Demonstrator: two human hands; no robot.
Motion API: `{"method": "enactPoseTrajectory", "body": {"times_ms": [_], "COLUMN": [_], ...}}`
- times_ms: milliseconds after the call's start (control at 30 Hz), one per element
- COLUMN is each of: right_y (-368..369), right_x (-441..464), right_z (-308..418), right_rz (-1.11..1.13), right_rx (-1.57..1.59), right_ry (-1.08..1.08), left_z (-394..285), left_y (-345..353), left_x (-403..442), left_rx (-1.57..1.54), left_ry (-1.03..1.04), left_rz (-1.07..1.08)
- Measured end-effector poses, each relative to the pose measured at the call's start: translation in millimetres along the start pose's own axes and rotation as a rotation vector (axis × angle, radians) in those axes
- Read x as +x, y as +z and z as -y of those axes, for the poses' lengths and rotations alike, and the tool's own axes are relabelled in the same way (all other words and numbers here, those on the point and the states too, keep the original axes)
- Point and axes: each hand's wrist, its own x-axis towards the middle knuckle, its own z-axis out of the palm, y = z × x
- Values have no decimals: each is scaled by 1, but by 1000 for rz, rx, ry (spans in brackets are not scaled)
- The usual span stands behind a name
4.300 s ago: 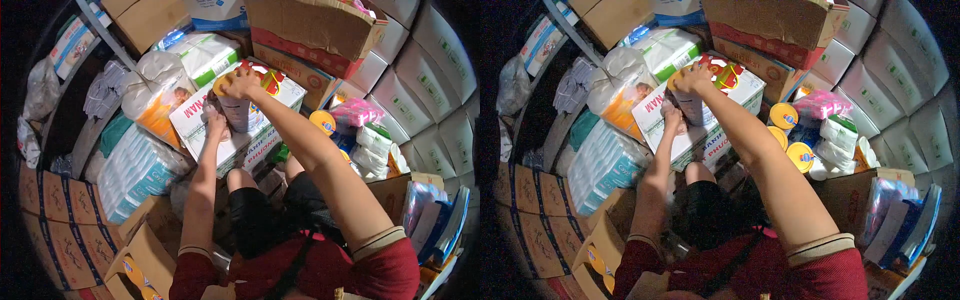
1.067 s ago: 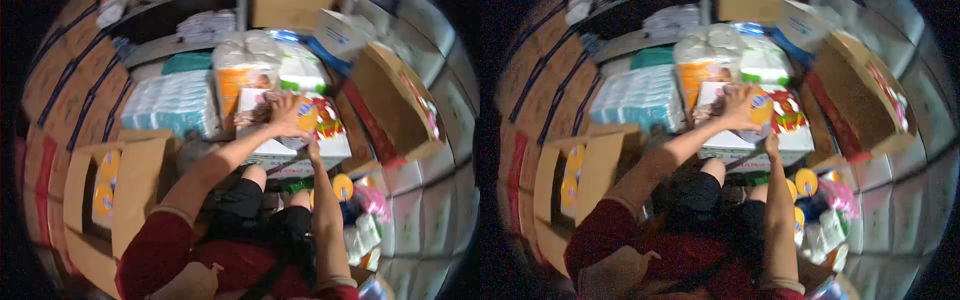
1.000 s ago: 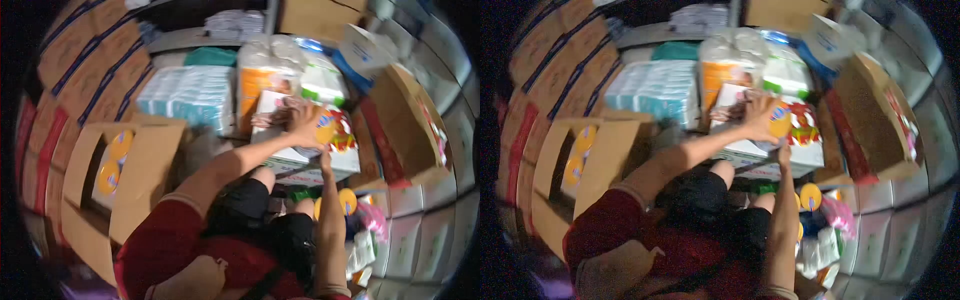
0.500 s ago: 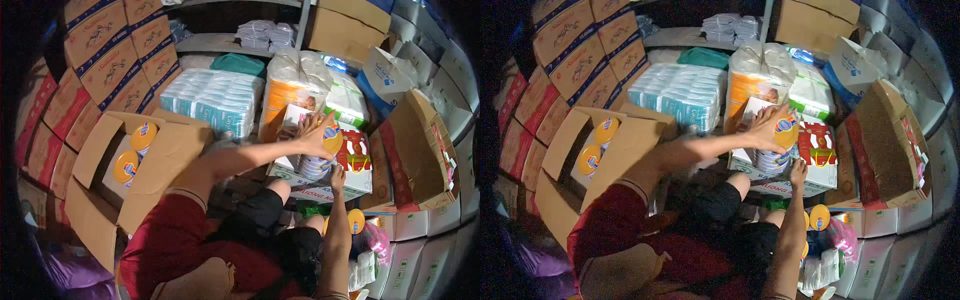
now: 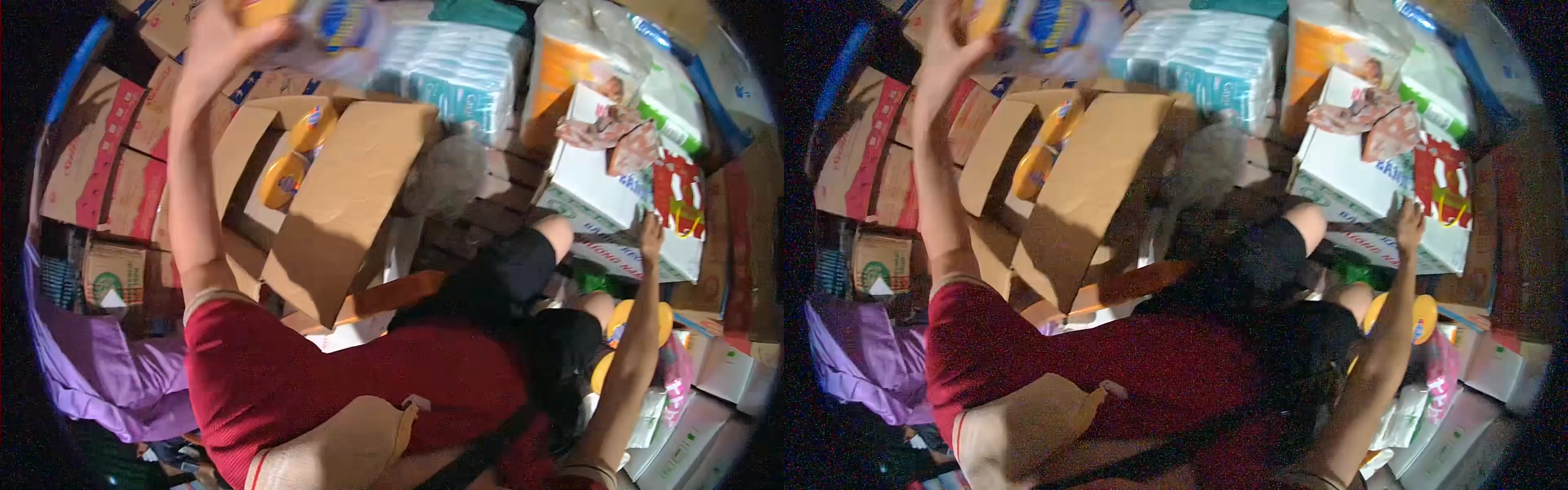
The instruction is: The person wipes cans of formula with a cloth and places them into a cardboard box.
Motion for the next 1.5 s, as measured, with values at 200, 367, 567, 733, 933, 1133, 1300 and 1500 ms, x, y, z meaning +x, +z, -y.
{"method": "enactPoseTrajectory", "body": {"times_ms": [200, 367, 567, 733, 933, 1133, 1300, 1500], "right_y": [29, 11, 9, 29, 10, 22, 11, 7], "right_x": [-12, -5, 0, -4, -1, -4, -3, -2], "right_z": [-13, -16, -20, -29, -31, -31, -25, -24], "right_rz": [-214, 64, 196, 112, 205, -62, -6, 20], "right_rx": [246, 380, 457, 450, 419, 396, 338, 314], "right_ry": [-46, 40, 105, 23, 2, -97, -66, -70], "left_z": [67, 193, 200, 197, 234, 214, 198, 135], "left_y": [-76, -109, -92, -79, -58, -35, -23, -7], "left_x": [-78, -180, -251, -285, -318, -335, -345, -315], "left_rx": [603, 591, 626, -129, -5, 78, 190, -259], "left_ry": [-279, -545, -876, -925, -847, -1055, -1067, -1130], "left_rz": [-111, -81, 80, 12, 126, 130, 207, 188]}}
